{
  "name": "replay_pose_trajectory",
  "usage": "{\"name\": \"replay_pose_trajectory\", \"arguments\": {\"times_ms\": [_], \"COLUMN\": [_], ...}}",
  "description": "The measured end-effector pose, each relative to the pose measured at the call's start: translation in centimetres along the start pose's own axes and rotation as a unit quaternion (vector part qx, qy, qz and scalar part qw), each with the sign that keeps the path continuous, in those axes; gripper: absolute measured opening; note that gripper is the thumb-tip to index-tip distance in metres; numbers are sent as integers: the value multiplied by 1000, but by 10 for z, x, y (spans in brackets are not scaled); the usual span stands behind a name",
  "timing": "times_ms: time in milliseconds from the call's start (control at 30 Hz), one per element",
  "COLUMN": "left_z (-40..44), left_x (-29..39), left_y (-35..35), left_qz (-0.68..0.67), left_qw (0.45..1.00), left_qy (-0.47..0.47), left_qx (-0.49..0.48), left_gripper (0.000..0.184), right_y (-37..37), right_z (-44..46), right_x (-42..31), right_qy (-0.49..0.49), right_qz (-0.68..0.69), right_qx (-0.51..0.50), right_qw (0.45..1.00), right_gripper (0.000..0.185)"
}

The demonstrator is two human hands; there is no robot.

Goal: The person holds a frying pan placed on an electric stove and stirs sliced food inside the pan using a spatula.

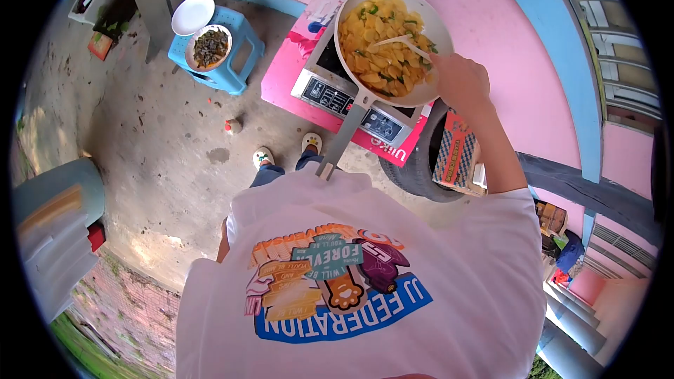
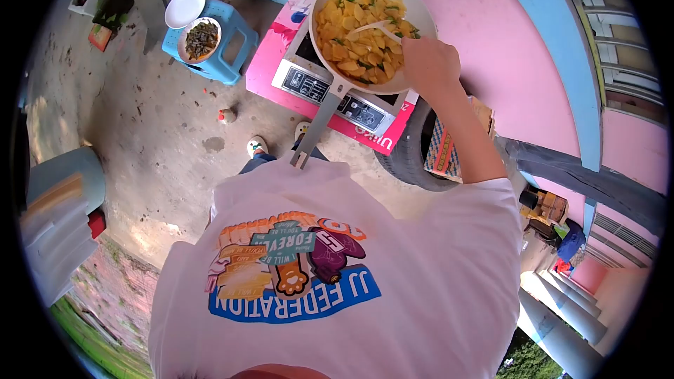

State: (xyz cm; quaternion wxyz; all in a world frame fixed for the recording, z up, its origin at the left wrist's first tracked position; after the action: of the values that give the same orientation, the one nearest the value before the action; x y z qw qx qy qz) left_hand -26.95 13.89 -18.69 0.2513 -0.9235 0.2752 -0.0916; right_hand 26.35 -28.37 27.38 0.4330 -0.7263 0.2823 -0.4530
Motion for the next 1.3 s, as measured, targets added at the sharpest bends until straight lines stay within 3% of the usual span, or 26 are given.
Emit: {"name": "replay_pose_trajectory", "arguments": {"times_ms": [167, 233, 467, 733, 967, 1033, 1133, 1300], "left_z": [-6, -9, -14, -21, -29, -32, -36, -38], "left_x": [0, -2, -2, -2, 0, 0, -1, 4], "left_y": [7, 11, 18, 24, 25, 25, 24, 28], "left_qz": [-10, -13, -20, -28, -33, -34, -37, -37], "left_qw": [1000, 1000, 1000, 999, 999, 998, 998, 998], "left_qy": [-6, -10, -16, -25, -37, -40, -46, -46], "left_qx": [-3, -6, -11, -13, -16, -18, -16, -19], "left_gripper": [40, 40, 40, 40, 39, 39, 39, 39], "right_y": [27, 17, -5, -13, -3, -14, 1, -9], "right_z": [13, 19, 46, 74, 76, 83, 96, 80], "right_x": [-14, -18, -18, -20, -21, -18, -8, -18], "right_qy": [-31, -43, -125, -158, -207, -212, -188, -217], "right_qz": [6, -2, -20, -52, 43, -44, -41, -15], "right_qx": [-65, -83, -32, -137, -137, -34, -90, -74], "right_qw": [997, 996, 991, 976, 968, 976, 977, 973], "right_gripper": [23, 14, 14, 16, 15, 15, 15, 13]}}
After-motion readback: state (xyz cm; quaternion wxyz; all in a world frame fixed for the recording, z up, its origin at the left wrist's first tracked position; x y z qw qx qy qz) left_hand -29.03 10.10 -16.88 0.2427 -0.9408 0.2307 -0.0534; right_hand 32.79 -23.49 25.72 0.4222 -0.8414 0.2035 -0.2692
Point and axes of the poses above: each hand's wrist, its own z-axis towards the middle knuckle, its own y-axis out of the palm, x = y × z, the point moved 8 cm from there along z, towards the middle knuckle
